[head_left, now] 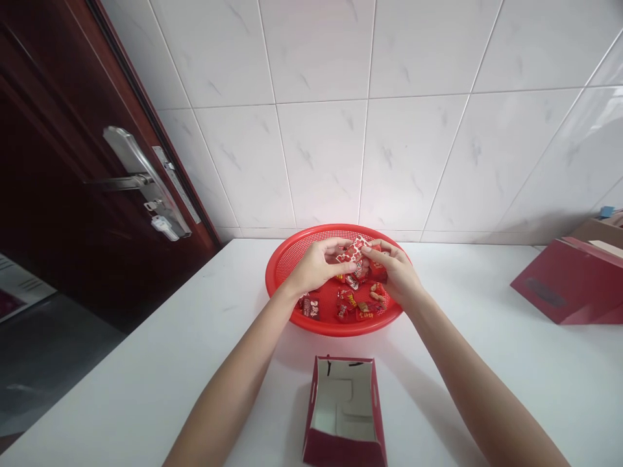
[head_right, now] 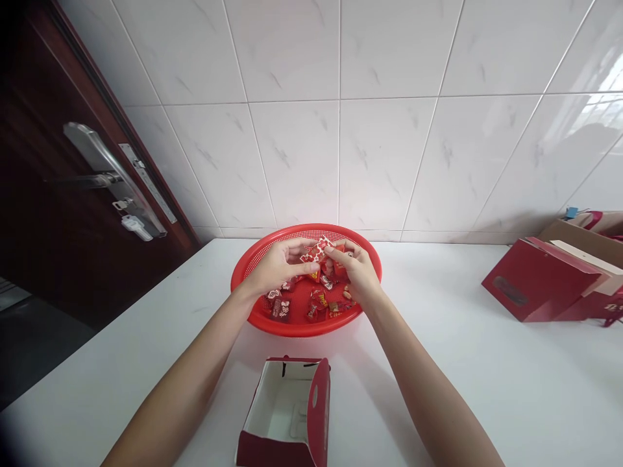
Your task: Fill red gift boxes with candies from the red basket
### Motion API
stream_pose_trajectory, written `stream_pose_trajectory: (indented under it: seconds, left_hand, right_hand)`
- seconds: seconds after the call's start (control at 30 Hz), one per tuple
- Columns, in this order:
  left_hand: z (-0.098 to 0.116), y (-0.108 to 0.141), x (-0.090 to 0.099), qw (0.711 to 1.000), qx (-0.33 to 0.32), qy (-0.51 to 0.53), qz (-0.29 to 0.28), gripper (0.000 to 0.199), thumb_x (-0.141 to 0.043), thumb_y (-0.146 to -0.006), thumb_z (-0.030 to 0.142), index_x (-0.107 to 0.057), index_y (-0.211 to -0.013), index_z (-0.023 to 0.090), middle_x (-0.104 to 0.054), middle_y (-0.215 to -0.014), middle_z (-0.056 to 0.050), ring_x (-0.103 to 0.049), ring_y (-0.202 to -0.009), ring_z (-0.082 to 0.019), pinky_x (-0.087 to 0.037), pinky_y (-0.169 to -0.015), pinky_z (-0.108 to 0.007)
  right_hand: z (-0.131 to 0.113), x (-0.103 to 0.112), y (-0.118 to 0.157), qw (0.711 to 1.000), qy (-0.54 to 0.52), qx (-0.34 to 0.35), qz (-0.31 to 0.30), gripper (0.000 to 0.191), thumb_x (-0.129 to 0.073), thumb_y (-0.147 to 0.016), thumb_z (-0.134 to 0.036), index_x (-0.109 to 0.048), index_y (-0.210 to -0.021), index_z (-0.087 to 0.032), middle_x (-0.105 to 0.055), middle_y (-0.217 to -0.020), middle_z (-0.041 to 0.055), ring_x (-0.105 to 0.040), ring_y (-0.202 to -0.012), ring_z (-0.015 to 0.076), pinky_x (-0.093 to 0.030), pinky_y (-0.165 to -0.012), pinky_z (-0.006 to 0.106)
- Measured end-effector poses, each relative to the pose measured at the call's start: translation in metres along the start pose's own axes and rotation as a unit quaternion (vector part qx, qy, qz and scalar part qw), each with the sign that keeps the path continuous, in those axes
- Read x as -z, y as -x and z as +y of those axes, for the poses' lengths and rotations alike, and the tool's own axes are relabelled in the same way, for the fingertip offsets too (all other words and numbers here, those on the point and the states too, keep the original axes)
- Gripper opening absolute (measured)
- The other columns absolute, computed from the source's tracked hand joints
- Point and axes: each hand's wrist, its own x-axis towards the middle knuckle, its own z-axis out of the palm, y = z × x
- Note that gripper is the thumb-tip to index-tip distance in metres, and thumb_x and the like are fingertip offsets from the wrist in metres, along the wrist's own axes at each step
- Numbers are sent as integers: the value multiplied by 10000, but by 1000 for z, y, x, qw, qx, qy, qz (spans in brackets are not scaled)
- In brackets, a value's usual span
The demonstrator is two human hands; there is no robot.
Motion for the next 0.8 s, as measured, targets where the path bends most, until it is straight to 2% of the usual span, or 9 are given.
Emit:
stream_pose_trajectory:
  seconds: [0.1, 0.27, 0.47, 0.6, 0.73, 0.8]
  left_hand:
    - [-2, -1, 1, 1000, -2, 12, 20, 500, -829, -698, 317, -705, -1160, 174, -705, -1271, -111, -636, -1185, -299, -506, -998, -413]
    - [-2, 1, 3, 1000, 3, 9, 2, 499, -799, -730, 299, -684, -1198, 168, -718, -1226, -113, -668, -1104, -280, -521, -965, -407]
    - [-2, 1, 2, 999, -6, -3, -34, 494, -728, -809, 295, -634, -1281, 187, -711, -1231, -113, -645, -1160, -284, -518, -975, -408]
    - [1, 4, 1, 999, -18, -5, -28, 475, -745, -795, 312, -646, -1248, 209, -668, -1312, -103, -622, -1202, -284, -508, -991, -391]
    - [2, 5, 1, 998, -10, 62, -18, 537, -775, -774, 409, -633, -1240, 183, -723, -1143, -101, -669, -1075, -259, -526, -940, -379]
    - [-2, 0, 6, 995, 2, 97, 25, 501, -748, -789, 457, -648, -1183, 163, -739, -1032, -85, -683, -1011, -239, -527, -933, -378]
  right_hand:
    - [1, 2, 0, 1000, 15, -6, -8, 363, -887, -653, -456, -619, -711, -219, -626, -572, -19, -559, -523, 132, -446, -515, 259]
    - [1, 3, 1, 999, 29, -12, -18, 362, -875, -685, -463, -612, -749, -223, -615, -562, -30, -585, -522, 141, -421, -485, 251]
    - [2, 3, 2, 998, 53, -8, -31, 378, -862, -691, -500, -610, -761, -228, -623, -556, -30, -559, -484, 136, -386, -441, 245]
    - [1, 2, 3, 998, 51, 5, -20, 374, -869, -677, -479, -596, -718, -227, -618, -546, -27, -561, -491, 137, -392, -457, 246]
    - [-1, 0, 2, 1000, 10, 15, 17, 374, -897, -626, -431, -594, -694, -222, -602, -542, -37, -536, -514, 117, -408, -490, 232]
    - [-2, -1, 1, 999, -22, 17, 46, 382, -911, -592, -408, -592, -694, -223, -601, -546, -40, -529, -525, 113, -417, -499, 229]
